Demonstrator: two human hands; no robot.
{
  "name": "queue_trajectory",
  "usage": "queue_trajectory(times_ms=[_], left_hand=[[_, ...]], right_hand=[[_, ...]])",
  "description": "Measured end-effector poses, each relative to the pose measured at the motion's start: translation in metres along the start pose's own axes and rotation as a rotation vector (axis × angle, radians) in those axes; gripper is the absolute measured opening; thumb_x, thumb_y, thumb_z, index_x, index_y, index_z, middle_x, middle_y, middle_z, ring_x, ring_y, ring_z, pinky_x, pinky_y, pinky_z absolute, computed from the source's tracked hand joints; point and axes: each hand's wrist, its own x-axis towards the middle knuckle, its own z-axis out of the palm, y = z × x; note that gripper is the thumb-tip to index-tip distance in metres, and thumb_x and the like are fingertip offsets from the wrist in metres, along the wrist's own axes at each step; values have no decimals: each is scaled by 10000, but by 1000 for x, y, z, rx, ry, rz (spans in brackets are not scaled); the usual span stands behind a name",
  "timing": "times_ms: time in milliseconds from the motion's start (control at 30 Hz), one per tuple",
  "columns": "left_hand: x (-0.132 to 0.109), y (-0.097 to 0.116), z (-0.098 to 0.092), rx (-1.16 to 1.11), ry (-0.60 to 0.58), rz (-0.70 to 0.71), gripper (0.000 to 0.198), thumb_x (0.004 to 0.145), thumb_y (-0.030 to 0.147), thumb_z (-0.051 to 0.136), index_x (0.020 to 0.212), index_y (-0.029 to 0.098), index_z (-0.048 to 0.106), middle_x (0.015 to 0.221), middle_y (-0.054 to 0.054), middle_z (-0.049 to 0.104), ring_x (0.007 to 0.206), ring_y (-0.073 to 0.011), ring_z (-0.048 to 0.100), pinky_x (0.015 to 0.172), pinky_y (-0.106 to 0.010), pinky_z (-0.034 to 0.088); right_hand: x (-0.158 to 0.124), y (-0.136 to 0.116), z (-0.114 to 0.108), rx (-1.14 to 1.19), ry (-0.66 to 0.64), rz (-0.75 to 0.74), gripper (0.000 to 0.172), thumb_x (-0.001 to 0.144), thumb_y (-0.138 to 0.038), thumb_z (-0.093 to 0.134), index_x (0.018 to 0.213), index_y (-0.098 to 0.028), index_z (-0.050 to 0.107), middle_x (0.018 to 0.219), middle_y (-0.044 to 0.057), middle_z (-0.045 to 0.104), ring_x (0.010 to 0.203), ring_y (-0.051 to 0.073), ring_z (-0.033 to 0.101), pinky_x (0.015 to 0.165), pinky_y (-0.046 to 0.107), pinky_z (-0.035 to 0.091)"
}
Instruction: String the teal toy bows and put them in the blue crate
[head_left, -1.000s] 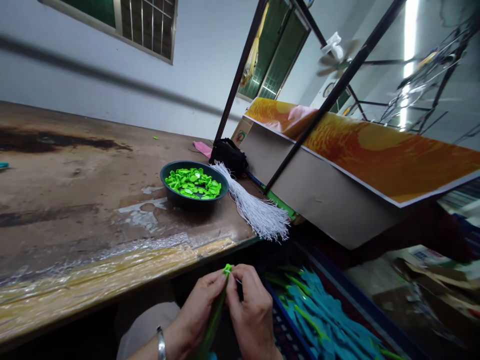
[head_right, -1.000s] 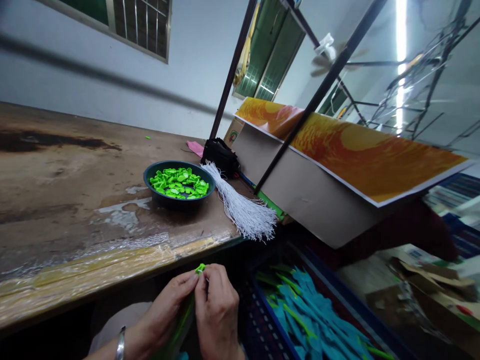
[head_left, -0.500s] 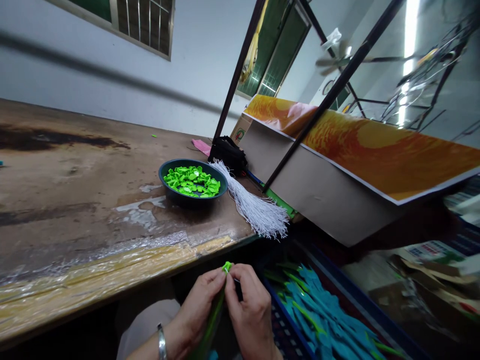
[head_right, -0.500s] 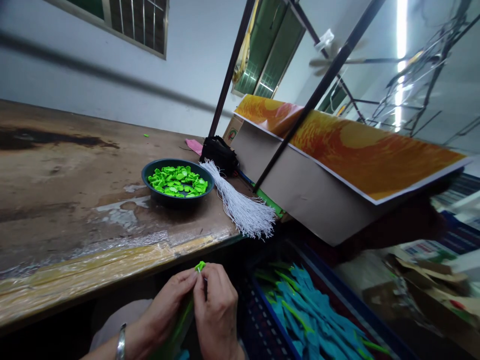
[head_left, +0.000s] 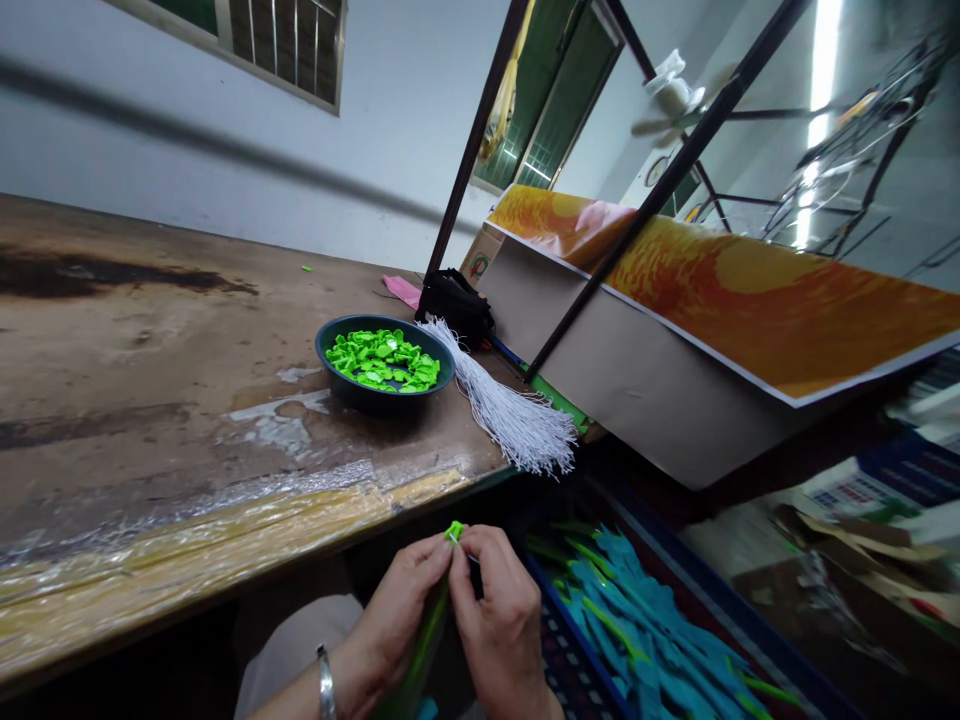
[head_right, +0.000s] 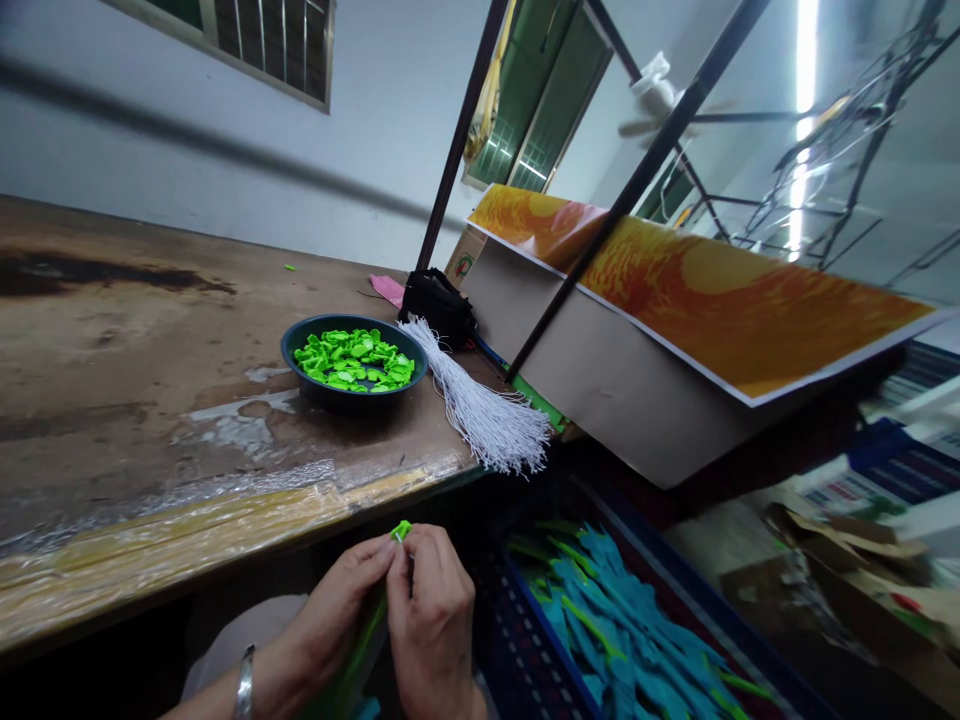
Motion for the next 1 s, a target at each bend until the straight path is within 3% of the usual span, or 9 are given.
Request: queue_trajectory(times_ms=[233, 333, 433, 567, 667, 733, 800, 900, 1000], left_hand=[[-1, -6, 6, -40, 29, -19, 242, 792, 387, 789, 914, 179, 808, 890, -49, 746, 826, -166, 592, 782, -254, 448], [-1, -7, 5, -120, 142, -20, 286, 719, 394, 831, 935, 209, 804, 930, -50, 758, 868, -192, 642, 849, -282, 472], [2, -8, 0, -141, 254, 1, 325, 622, 429, 877, 830, 196, 786, 861, -61, 758, 844, -216, 669, 844, -312, 497], [8, -15, -5, 10, 291, 17, 406, 559, 498, 878, 705, 163, 701, 699, -50, 701, 716, -195, 641, 728, -300, 498], [10, -19, -9, 235, 305, 54, 416, 692, 576, 727, 671, 178, 610, 646, -25, 634, 626, -168, 568, 629, -291, 455], [8, -13, -14, 454, 296, 92, 356, 770, 514, 632, 628, 196, 556, 597, -11, 574, 579, -168, 512, 580, -297, 408], [1, 5, -25, 702, 280, 165, 261, 771, 381, 614, 593, 209, 532, 583, -12, 542, 585, -182, 484, 583, -310, 371], [-34, 59, -53, 1050, 308, 330, 128, 743, 214, 579, 619, 221, 549, 668, -31, 566, 636, -200, 466, 642, -336, 345], [-107, 131, -90, 1334, 562, 435, 164, 788, 141, 489, 667, 246, 523, 724, -35, 534, 671, -226, 442, 695, -363, 347]], right_hand=[[-2, 4, 2, -90, -63, 90, 216, 999, -104, 441, 880, -179, 605, 985, 79, 576, 784, 161, 634, 703, 262, 533], [-3, 6, 3, -77, -85, 93, 238, 1010, -116, 429, 923, -188, 638, 1029, 82, 577, 814, 159, 655, 726, 255, 546], [-4, 8, 3, -79, -71, 79, 244, 1017, -142, 435, 928, -196, 656, 994, 75, 589, 787, 159, 660, 713, 250, 552], [-12, 9, 6, -32, -24, 94, 178, 997, -178, 487, 1014, -208, 662, 1006, 78, 621, 849, 180, 681, 744, 253, 568], [-19, 12, 14, 36, -2, 241, 239, 947, -277, 585, 1165, -188, 627, 1067, 104, 662, 930, 218, 696, 767, 275, 588], [-21, 19, 21, 96, -56, 384, 302, 907, -343, 618, 1156, -172, 634, 1012, 100, 701, 875, 226, 711, 716, 276, 596], [-22, 30, 25, 127, -122, 487, 317, 868, -398, 613, 1079, -168, 667, 915, 86, 725, 779, 225, 716, 654, 276, 591], [-25, 53, 18, 68, -130, 544, 402, 782, -506, 597, 977, -170, 702, 807, 86, 733, 685, 245, 703, 630, 326, 583], [-34, 78, 9, 8, -166, 580, 500, 709, -645, 630, 884, -182, 696, 738, 112, 720, 627, 292, 684, 594, 405, 567]])
